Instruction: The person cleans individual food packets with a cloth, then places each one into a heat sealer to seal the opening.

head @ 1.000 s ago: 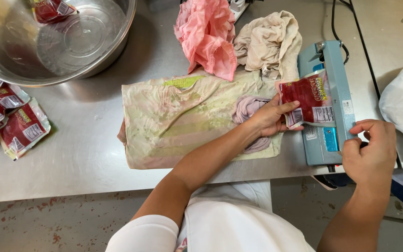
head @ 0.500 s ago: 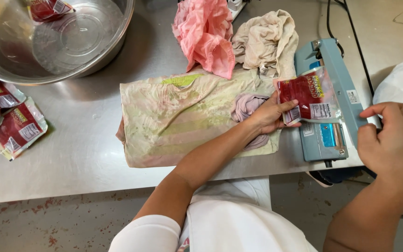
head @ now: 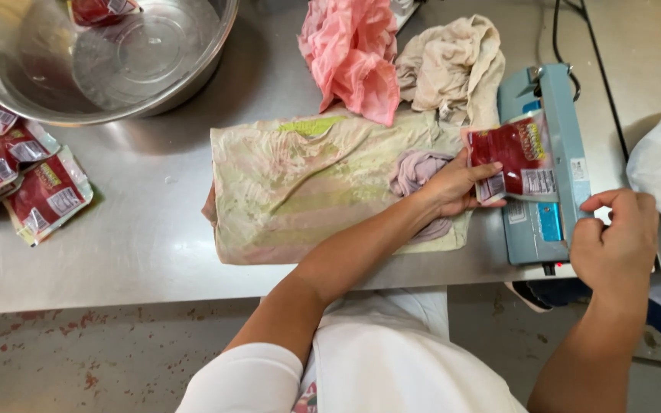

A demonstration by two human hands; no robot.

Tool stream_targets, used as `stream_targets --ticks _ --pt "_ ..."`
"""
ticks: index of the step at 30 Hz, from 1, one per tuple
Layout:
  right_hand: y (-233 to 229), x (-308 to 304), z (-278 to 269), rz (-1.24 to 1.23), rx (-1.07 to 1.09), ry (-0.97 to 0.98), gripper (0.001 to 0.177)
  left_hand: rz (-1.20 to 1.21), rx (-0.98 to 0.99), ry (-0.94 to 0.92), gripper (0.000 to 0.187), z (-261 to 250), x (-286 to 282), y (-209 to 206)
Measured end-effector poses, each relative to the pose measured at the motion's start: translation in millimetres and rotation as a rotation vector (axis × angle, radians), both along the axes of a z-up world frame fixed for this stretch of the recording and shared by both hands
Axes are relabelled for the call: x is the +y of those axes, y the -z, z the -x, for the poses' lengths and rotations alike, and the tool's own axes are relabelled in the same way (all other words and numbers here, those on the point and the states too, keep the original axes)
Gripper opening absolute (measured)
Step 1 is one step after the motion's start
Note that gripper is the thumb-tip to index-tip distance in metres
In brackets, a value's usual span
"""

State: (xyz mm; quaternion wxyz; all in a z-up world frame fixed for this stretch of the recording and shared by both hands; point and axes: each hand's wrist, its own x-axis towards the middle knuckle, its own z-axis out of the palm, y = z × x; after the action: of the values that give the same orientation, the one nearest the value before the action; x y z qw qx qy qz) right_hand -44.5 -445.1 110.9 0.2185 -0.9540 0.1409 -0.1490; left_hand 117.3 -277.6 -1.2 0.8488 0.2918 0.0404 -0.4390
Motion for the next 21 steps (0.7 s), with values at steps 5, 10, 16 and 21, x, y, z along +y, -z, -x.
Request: stream_targets --ticks 5,10,16,21 --pt "3.4 -5.3 2.0 0.03 -0.034 -0.031 0.022 -0.01 0.011 0.004 0.063 0.2 -2.3 0.1" --pt "6.8 -7.1 4.7 0.04 -0.063 -0.06 0.022 -0.008 -0.008 0.009 0.059 2.0 -2.9 4.6" --pt "7.5 -7.3 2.8 0.029 -0.051 -0.042 0.022 0.005 -0.007 0.013 0.068 1.7 -1.1 4.1" --pt "7.6 -9.5 -0.7 0.008 -0.032 -0.012 0.022 0.023 -0.019 0.016 0.066 -3.0 -5.0 8.7"
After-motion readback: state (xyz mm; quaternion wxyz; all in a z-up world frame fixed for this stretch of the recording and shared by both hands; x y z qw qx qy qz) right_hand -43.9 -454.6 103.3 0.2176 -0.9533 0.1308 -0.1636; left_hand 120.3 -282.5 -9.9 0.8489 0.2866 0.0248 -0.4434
